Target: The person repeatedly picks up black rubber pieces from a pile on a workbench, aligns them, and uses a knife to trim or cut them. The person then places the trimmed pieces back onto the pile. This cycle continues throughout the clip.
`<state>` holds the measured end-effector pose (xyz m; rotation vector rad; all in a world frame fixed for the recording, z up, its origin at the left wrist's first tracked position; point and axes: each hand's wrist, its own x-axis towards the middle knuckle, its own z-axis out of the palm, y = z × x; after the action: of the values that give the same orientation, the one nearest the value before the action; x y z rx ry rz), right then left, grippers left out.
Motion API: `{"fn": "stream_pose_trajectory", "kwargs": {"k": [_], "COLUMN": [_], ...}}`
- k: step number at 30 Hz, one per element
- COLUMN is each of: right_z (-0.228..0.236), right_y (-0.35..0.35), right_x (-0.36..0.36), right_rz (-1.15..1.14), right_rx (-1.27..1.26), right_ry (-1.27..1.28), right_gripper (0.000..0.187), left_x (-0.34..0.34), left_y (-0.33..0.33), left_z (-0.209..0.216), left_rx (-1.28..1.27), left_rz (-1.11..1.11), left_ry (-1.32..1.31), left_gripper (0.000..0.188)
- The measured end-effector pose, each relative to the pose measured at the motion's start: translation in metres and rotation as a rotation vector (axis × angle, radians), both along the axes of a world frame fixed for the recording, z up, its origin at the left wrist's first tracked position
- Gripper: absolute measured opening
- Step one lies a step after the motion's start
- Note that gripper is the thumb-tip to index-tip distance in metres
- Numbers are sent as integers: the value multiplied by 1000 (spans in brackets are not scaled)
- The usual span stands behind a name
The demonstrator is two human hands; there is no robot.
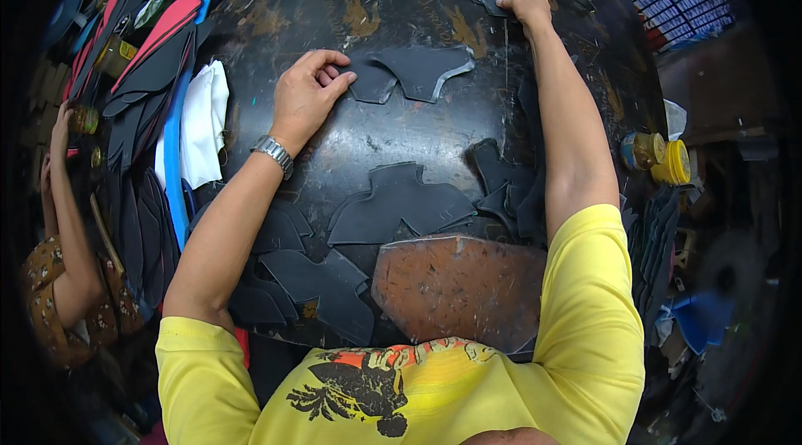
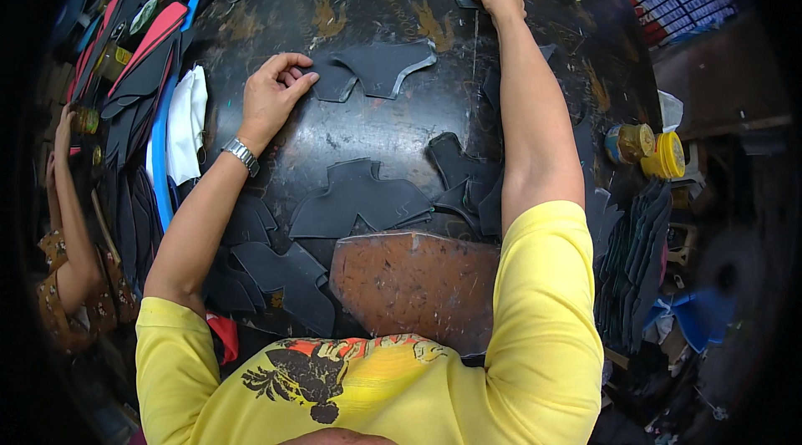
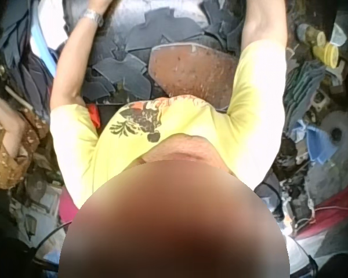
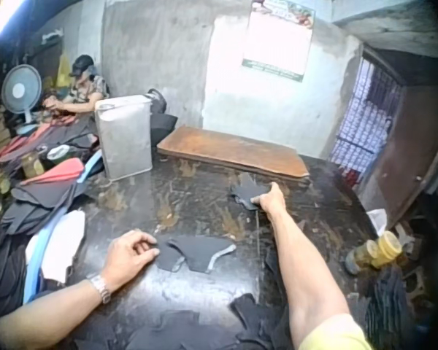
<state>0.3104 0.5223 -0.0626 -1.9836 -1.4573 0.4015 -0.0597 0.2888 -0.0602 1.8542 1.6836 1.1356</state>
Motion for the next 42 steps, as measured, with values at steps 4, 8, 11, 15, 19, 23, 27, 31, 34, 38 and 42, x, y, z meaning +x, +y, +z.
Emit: {"fn": "stream_pose_trajectory", "kwargs": {"k": [4,8,11,15,19,23,27,31,34,38,42], "right_z": [-2,0,6,23,37,49,54,49,46,38,28], "right_y": [5,-9,-23,-42,-64,-78,-100,-153,-194,-237,-237], "right_x": [-5,-9,-12,-10,1,13,4,-39,-77,-109,-115], "right_rz": [101,167,160,168,321,444,556,716,825,739,627], "right_rx": [-11,54,117,63,22,-78,-218,-338,-435,-425,-445], "right_ry": [243,421,477,877,973,880,819,766,726,733,680], "right_gripper": [82,69,62,53,49,50,49,50,52,51,50], "left_x": [1,1,0,-3,-4,-5,-4,-3,-17,-51,-100], "left_y": [0,-1,0,2,8,11,11,21,36,41,-28], "left_z": [2,4,2,-3,-9,-12,-16,-24,-24,2,46], "left_rx": [-7,-12,12,50,94,113,219,110,19,-443,-229], "left_rz": [-4,5,-4,-13,30,42,49,103,-37,-295,-282], "left_ry": [-6,22,5,25,-3,7,37,-12,-90,-577,-460], "left_gripper": [22,24,25,24,21,22,28,41,45,49,46]}}
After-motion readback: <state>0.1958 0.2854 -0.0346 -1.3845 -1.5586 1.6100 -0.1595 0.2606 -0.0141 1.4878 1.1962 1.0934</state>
